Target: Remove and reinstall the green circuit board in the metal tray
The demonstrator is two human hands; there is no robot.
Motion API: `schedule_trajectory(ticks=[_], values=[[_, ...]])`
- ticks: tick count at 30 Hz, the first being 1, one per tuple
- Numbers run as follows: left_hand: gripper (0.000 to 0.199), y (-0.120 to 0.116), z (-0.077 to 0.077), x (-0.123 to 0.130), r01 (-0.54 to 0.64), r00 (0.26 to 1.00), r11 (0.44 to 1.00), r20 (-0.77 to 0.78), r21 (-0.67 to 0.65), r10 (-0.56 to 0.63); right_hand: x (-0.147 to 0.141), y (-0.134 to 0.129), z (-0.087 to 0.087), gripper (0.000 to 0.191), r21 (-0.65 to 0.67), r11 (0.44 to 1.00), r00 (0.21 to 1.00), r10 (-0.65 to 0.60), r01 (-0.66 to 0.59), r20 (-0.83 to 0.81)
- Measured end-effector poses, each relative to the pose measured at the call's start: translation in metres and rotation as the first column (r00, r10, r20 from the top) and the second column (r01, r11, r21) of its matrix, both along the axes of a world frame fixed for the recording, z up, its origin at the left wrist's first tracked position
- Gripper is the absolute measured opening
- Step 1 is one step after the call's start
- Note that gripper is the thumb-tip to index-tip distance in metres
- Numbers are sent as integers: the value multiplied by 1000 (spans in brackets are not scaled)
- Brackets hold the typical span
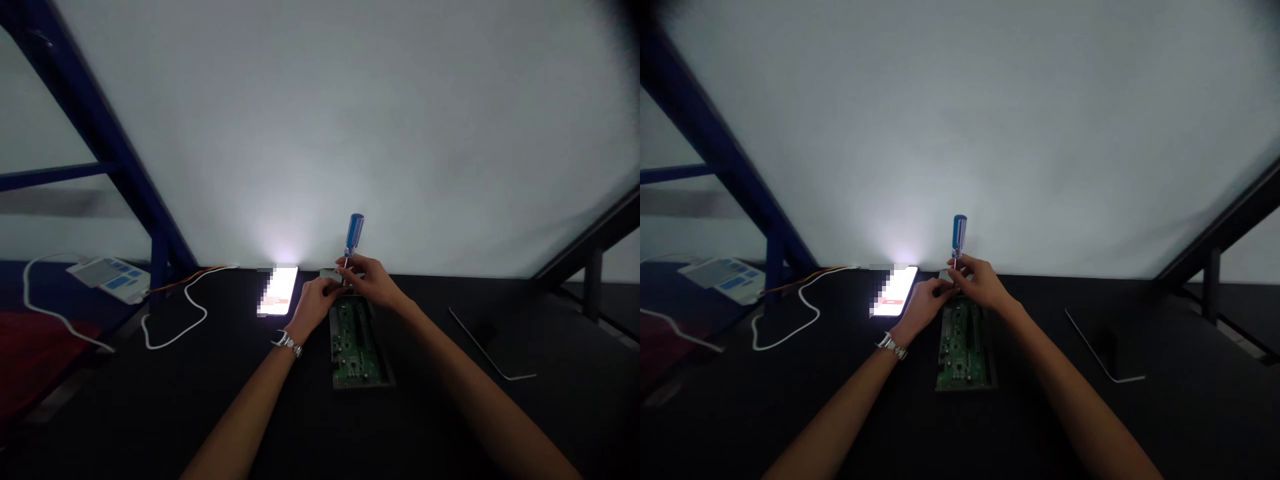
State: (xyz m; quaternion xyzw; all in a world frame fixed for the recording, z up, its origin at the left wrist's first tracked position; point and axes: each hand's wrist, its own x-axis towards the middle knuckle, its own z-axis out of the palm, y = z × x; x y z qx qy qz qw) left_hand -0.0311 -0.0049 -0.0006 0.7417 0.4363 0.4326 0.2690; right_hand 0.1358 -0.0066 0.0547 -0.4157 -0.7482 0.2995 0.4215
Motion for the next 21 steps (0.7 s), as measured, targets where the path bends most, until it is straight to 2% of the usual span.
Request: schedule_trajectory(ticks=[2,4,9,16,18,21], values=[[18,-1,-1,-1,8,1000,1000,-12,9,-8,3,0,2,31,-81,993,996,80,-82,-29],[18,-2,-1,-2,-1,1000,999,-29,32,2,4,0,2,31,-117,988,994,98,-104,-52],[21,-4,-2,0,-68,997,997,33,48,66,0,2,-3,22,-26,1000,999,-10,9,-48],[18,-2,-5,6,-107,993,994,42,22,106,-5,7,-14,37,42,986,986,-159,161,-43],[16,-3,-4,5,-93,995,995,24,25,92,-5,6,-13,34,35,989,989,-143,144,-33],[16,-4,-2,3,-44,999,999,20,22,43,-1,3,-6,28,-34,999,998,-27,25,-64]])
